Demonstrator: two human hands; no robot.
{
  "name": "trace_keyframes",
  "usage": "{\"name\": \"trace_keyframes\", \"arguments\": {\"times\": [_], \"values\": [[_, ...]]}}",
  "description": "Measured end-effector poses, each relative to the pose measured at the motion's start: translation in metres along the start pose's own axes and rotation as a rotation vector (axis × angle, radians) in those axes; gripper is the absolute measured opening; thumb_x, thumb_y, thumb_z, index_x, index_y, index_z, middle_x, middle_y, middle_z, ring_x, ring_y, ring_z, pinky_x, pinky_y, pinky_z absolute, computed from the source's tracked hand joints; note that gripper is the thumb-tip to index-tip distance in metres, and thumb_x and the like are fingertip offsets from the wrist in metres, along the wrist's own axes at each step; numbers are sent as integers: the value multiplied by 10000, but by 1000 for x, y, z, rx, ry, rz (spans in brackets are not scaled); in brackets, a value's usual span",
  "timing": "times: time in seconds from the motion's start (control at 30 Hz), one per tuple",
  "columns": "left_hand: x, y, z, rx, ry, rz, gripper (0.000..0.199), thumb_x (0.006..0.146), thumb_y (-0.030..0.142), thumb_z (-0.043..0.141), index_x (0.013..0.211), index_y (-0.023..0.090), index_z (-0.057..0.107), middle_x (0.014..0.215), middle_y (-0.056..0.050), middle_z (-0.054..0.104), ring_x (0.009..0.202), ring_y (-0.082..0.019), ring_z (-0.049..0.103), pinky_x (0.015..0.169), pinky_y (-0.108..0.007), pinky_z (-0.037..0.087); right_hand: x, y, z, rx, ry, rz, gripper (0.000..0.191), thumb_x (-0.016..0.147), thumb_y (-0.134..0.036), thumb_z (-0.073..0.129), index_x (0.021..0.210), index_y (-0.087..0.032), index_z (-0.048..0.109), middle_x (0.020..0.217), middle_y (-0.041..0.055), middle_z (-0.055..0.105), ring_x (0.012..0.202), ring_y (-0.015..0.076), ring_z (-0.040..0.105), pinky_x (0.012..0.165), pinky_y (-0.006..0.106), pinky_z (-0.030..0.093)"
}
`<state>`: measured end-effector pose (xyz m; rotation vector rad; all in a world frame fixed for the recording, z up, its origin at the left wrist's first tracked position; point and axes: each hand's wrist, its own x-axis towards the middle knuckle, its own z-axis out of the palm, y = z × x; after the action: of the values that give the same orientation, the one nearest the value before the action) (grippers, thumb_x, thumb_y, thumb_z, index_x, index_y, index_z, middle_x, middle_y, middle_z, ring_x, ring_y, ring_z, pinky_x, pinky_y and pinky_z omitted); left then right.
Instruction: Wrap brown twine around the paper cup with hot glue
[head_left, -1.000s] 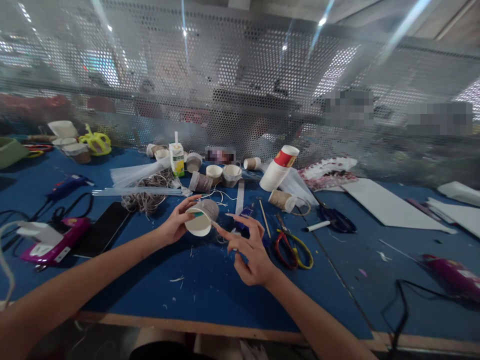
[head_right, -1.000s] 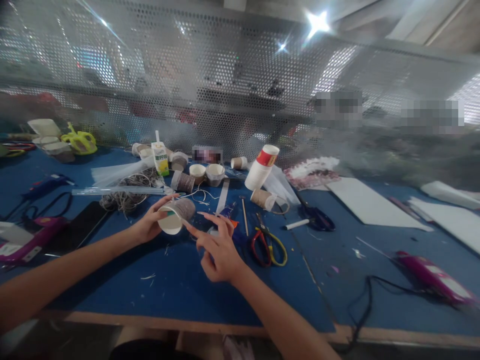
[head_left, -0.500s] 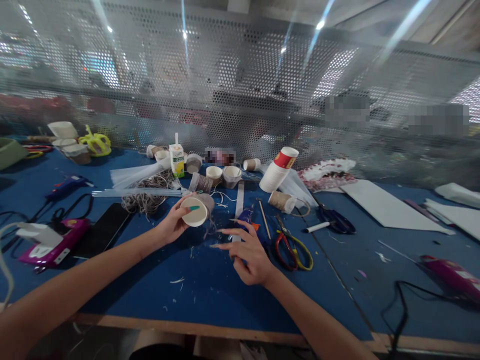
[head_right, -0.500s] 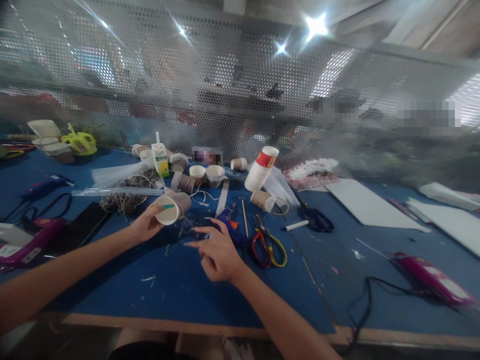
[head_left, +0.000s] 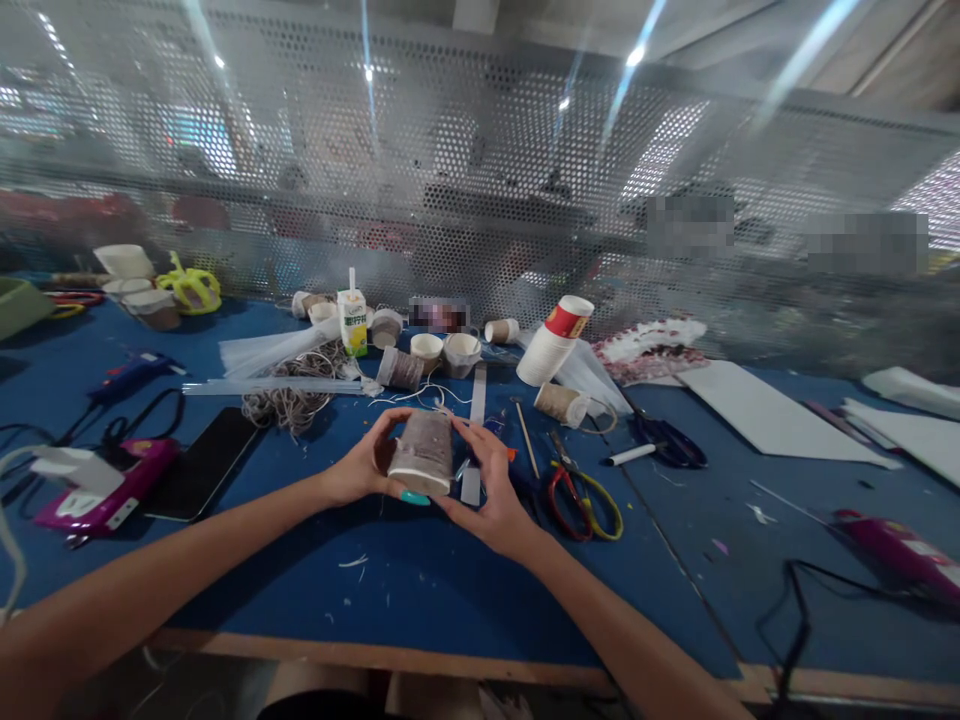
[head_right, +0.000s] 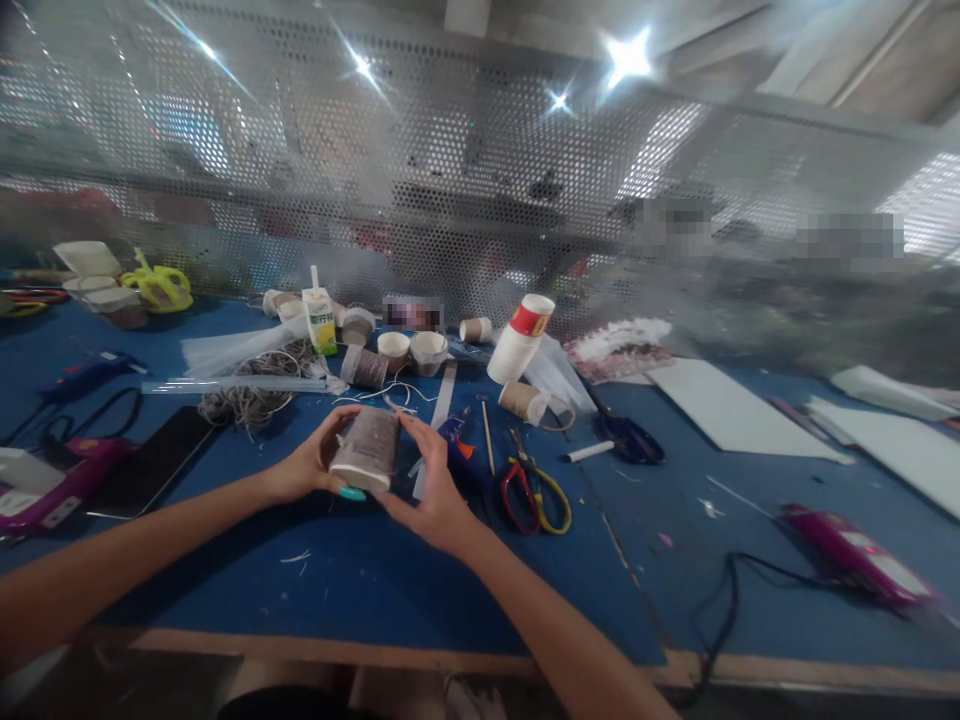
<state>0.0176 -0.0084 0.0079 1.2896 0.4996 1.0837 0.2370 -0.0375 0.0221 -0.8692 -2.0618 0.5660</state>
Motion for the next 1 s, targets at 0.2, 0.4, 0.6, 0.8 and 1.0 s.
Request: {"name": "trace_keyframes", "arguments": {"times": [0.2, 0.4, 0.6, 0.8, 1.0], "values": [[-4, -1, 2, 171, -94, 45, 951, 497, 332, 904, 1286, 290, 375, 1332, -104, 473, 1245, -302, 498, 1036, -456, 419, -2, 9, 2, -38, 114, -85, 768, 751, -303, 698, 1393, -253, 281, 1367, 146, 401, 1319, 303, 411, 1096, 515, 373], [-8, -3, -2, 502, -50, 166, 968, 560, 384, 864, 1349, 254, 320, 1371, -144, 418, 1325, -340, 406, 1082, -495, 374, 1, 0, 0, -204, 55, -188, 740, 812, -196, 587, 1447, -254, 213, 1406, 126, 437, 1310, 283, 440, 1091, 516, 387], [-7, -3, -3, 492, 5, 139, 847, 636, 382, 815, 1317, 263, 326, 1326, -140, 464, 1258, -315, 493, 1042, -479, 430, 3, -3, -4, -259, 38, -123, 687, 893, -223, 538, 1485, -278, 192, 1482, 100, 391, 1363, 261, 387, 1119, 476, 361], [-6, 0, -1, 432, -5, 171, 844, 615, 403, 827, 1276, 249, 326, 1339, -141, 476, 1280, -302, 487, 1086, -474, 390, -1, 7, -4, -141, 56, -49, 622, 924, -314, 532, 1471, -289, 237, 1428, 100, 485, 1331, 248, 442, 1066, 445, 424], [-7, 2, -5, 533, -42, 118, 961, 661, 431, 777, 1416, 232, 218, 1424, -162, 394, 1327, -332, 422, 1096, -490, 379, -2, 9, -3, -153, 14, -26, 564, 930, -345, 518, 1455, -293, 317, 1404, 89, 511, 1302, 247, 475, 1064, 424, 437]]}}
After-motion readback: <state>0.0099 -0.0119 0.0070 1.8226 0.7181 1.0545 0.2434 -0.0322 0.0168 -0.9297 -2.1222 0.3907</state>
